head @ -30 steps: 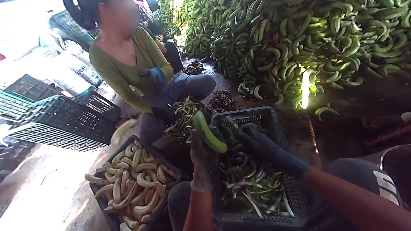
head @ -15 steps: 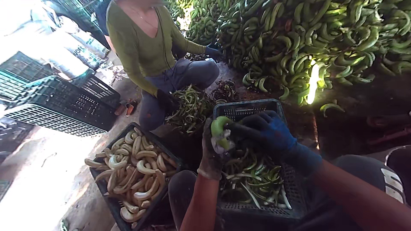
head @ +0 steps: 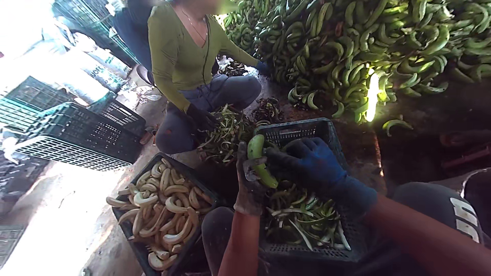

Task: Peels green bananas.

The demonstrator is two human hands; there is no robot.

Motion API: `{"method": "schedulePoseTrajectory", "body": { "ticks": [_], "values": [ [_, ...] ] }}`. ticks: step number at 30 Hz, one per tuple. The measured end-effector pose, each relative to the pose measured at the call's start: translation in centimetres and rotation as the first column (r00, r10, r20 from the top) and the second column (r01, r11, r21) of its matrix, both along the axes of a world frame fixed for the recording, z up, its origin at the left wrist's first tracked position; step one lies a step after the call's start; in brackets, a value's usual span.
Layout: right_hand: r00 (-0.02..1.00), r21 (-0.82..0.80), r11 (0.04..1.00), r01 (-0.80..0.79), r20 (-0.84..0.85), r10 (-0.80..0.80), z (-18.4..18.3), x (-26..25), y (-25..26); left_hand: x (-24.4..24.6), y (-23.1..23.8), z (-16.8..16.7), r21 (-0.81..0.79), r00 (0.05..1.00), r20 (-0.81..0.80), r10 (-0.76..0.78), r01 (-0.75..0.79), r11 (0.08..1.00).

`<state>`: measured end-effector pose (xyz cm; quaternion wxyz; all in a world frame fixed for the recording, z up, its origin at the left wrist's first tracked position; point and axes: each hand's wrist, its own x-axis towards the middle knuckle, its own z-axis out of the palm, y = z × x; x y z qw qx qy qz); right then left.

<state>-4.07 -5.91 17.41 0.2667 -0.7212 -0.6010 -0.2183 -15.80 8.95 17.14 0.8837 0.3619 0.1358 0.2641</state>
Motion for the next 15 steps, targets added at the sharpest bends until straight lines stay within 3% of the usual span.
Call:
{"method": "schedulePoseTrajectory", "body": {
  "ticks": [2, 4, 7, 9, 10, 13, 15],
  "values": [
    [0.995, 0.011, 0.997, 0.070, -0.078, -0.069, 0.0, -0.3, 0.0, 0.7, -0.4, 0.2, 0.044, 0.998, -0.022, 0.057, -0.056, 0.997],
    [0.947, -0.023, 0.989, 0.147, -0.286, -0.148, 0.6, -0.5, 0.2, 1.1, -1.1, 0.6, 0.099, 0.997, 0.021, 0.071, -0.073, 0.992],
    [0.701, -0.169, 0.976, 0.137, -0.680, -0.216, 2.0, 0.9, 0.2, 0.9, -2.1, 1.0, 0.168, 1.000, 0.031, 0.005, -0.010, 0.986],
    [0.529, -0.175, 0.979, 0.104, -0.824, -0.203, 1.8, 2.8, -0.2, 0.5, -1.9, 1.2, 0.119, 0.987, 0.105, -0.125, 0.113, 0.986],
    [0.500, -0.178, 0.979, 0.104, -0.841, -0.206, 1.3, 3.5, -0.5, 0.3, -1.7, 1.4, 0.116, 0.972, 0.153, -0.178, 0.161, 0.980],
    [0.634, -0.238, 0.957, 0.163, -0.718, -0.287, 0.7, 3.8, -0.3, -0.2, -0.9, 2.1, 0.066, 0.979, 0.156, -0.133, 0.124, 0.990],
    [0.824, -0.159, 0.982, 0.104, -0.538, -0.175, 0.7, 3.1, -0.2, -0.5, -0.3, 2.1, 0.040, 0.997, 0.068, -0.045, 0.042, 0.998]
  ]
}}
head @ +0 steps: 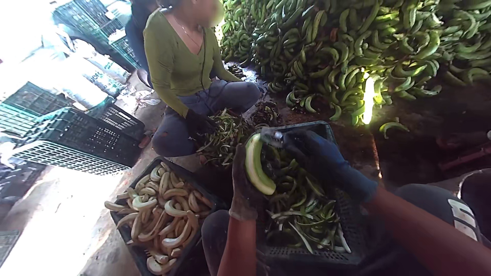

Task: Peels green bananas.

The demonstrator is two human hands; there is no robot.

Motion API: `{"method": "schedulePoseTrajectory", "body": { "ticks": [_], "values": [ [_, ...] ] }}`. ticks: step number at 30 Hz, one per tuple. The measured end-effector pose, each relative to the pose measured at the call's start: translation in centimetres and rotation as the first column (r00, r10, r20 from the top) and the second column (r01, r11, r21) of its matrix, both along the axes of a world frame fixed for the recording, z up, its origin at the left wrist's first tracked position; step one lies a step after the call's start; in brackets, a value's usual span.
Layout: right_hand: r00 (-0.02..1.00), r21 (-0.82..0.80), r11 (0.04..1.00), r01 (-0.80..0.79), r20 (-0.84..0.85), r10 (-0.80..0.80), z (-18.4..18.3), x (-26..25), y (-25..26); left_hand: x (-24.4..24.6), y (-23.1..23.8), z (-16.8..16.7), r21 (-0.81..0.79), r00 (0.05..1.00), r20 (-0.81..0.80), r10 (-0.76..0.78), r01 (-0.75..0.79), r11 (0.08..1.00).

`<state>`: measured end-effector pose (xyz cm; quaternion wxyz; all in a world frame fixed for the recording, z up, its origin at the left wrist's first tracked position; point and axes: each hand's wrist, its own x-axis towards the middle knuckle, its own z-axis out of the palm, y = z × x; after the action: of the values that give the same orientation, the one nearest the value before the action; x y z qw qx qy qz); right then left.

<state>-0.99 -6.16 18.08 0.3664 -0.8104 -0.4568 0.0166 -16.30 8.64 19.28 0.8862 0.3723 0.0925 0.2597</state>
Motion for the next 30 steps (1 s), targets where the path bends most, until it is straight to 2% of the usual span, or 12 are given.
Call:
{"method": "schedulePoseTrajectory", "body": {
  "ticks": [3, 8, 10, 12, 15, 18, 20, 22, 24, 25, 27, 30],
  "values": [
    [0.913, 0.038, 0.967, -0.250, 0.342, 0.223, -0.5, -0.6, -0.3, -0.5, 0.5, -0.1, -0.041, 0.992, -0.095, 0.080, -0.084, 0.996],
    [0.725, 0.025, 0.857, -0.515, 0.545, 0.420, 0.2, -0.1, -0.9, -1.5, 1.3, -0.7, -0.171, 0.990, -0.090, -0.113, 0.097, 0.981],
    [0.738, 0.034, 0.871, -0.491, 0.547, 0.395, 0.3, -0.2, -0.9, -1.3, 0.8, -0.8, -0.089, 0.988, -0.140, -0.061, 0.049, 0.995],
    [0.827, 0.067, 0.926, -0.371, 0.477, 0.297, 0.0, -0.6, -0.3, -0.4, -0.2, -0.9, 0.067, 0.985, -0.157, 0.077, -0.067, 0.995],
    [0.963, 0.108, 0.992, -0.066, 0.266, 0.036, -0.5, -0.5, 0.4, 0.7, -1.1, -1.2, 0.203, 0.977, -0.091, 0.192, -0.171, 0.964],
    [0.990, 0.074, 0.988, 0.135, -0.035, -0.133, 0.0, 1.9, 0.2, 0.5, -0.9, -0.5, 0.256, 0.972, -0.096, 0.216, -0.186, 0.948],
    [0.997, 0.085, 0.995, 0.054, -0.057, -0.049, 0.5, 2.9, -0.8, 0.6, -0.5, -0.1, 0.189, 0.955, -0.131, 0.268, -0.241, 0.952],
    [0.978, 0.086, 0.975, -0.207, 0.050, 0.203, 1.0, 2.5, -1.6, 0.5, 0.0, 0.0, 0.142, 0.931, -0.175, 0.320, -0.298, 0.944],
    [0.871, 0.069, 0.876, -0.478, 0.169, 0.462, 0.8, 1.5, -1.5, 0.2, 0.0, 0.1, 0.128, 0.925, -0.206, 0.318, -0.297, 0.946],
    [0.834, 0.051, 0.846, -0.531, 0.207, 0.511, 0.4, 1.0, -1.2, 0.0, 0.0, -0.1, 0.149, 0.927, -0.219, 0.305, -0.277, 0.949],
    [0.878, 0.045, 0.900, -0.434, 0.243, 0.412, -0.5, 0.4, -0.4, 0.1, 0.0, -0.8, 0.230, 0.938, -0.201, 0.283, -0.235, 0.944],
    [0.972, 0.113, 0.993, -0.039, 0.234, 0.011, -0.7, 1.2, 0.5, 0.8, -0.9, -1.0, 0.325, 0.929, -0.196, 0.314, -0.240, 0.915]
  ]
}}
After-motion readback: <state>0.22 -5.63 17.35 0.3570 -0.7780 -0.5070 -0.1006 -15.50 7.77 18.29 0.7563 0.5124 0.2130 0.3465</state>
